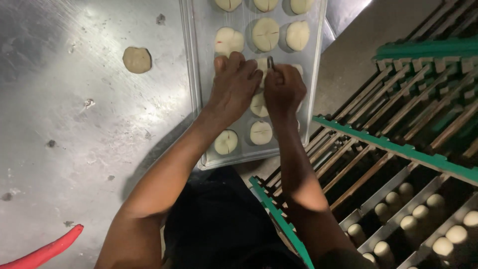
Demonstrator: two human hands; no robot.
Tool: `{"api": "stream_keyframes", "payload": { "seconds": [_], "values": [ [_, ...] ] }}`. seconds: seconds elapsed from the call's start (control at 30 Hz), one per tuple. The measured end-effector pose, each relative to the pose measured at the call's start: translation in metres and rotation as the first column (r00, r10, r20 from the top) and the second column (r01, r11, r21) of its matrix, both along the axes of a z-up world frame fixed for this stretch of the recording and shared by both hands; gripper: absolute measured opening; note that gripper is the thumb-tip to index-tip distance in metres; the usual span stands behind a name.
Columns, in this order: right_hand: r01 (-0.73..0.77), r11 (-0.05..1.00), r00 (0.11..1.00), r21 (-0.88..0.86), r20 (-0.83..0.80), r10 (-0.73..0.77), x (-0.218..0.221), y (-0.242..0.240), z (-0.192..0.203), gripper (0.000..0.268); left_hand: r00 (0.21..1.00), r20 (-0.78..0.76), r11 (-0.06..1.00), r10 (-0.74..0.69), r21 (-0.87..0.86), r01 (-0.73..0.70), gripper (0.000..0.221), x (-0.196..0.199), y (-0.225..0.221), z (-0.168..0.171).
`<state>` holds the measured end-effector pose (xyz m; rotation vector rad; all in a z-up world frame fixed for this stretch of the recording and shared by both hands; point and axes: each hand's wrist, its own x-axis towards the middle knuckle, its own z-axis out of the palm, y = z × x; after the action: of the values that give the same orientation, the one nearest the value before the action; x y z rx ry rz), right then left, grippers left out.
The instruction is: Prepare and shape dough for baking, including scoring and applying egg wash.
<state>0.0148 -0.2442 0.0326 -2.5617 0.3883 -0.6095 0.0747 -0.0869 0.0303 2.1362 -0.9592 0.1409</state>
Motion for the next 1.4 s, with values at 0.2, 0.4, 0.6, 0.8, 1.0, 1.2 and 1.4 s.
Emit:
{"api": "stream_keyframes", "payload": {
  "seconds": [0.2,0.4,0.6,0.8,1.0,1.2,1.4],
  "values": [
    [-0.005,0.997,0.992,0.073,-0.126,0.014,-0.025,0.009,0.005,0.007,0.998,0.065,0.994,0.019,0.109,-0.026,0.012,-0.003,-0.003,-0.002],
    [0.067,0.99,0.925,0.123,-0.379,-0.016,-0.116,0.022,0.026,0.005,0.999,-0.006,0.997,-0.051,-0.05,0.05,0.022,-0.036,0.023,0.036],
    [0.068,0.994,0.971,0.081,-0.233,-0.048,-0.116,0.027,0.017,0.007,0.999,-0.02,0.997,-0.029,-0.073,0.028,0.02,-0.082,0.034,0.039],
    [0.054,0.986,0.993,0.156,-0.111,-0.037,-0.115,0.033,0.03,0.007,0.998,-0.069,0.997,0.015,-0.068,-0.02,0.021,-0.121,0.066,0.058],
    [0.082,0.972,0.988,0.219,-0.145,-0.051,-0.13,0.045,0.03,0.006,0.971,-0.141,0.979,0.192,-0.04,-0.199,0.017,-0.158,0.111,0.06],
    [0.037,0.996,0.977,0.085,-0.212,-0.018,-0.185,0.042,-0.001,0.009,0.944,-0.144,0.954,0.298,0.01,-0.299,0.015,-0.188,0.157,0.05],
    [0.043,0.995,0.984,0.092,-0.174,-0.027,-0.302,0.069,0.032,0.013,0.902,-0.211,0.926,0.377,0.049,-0.375,0.013,-0.226,0.201,0.055]
  ]
}}
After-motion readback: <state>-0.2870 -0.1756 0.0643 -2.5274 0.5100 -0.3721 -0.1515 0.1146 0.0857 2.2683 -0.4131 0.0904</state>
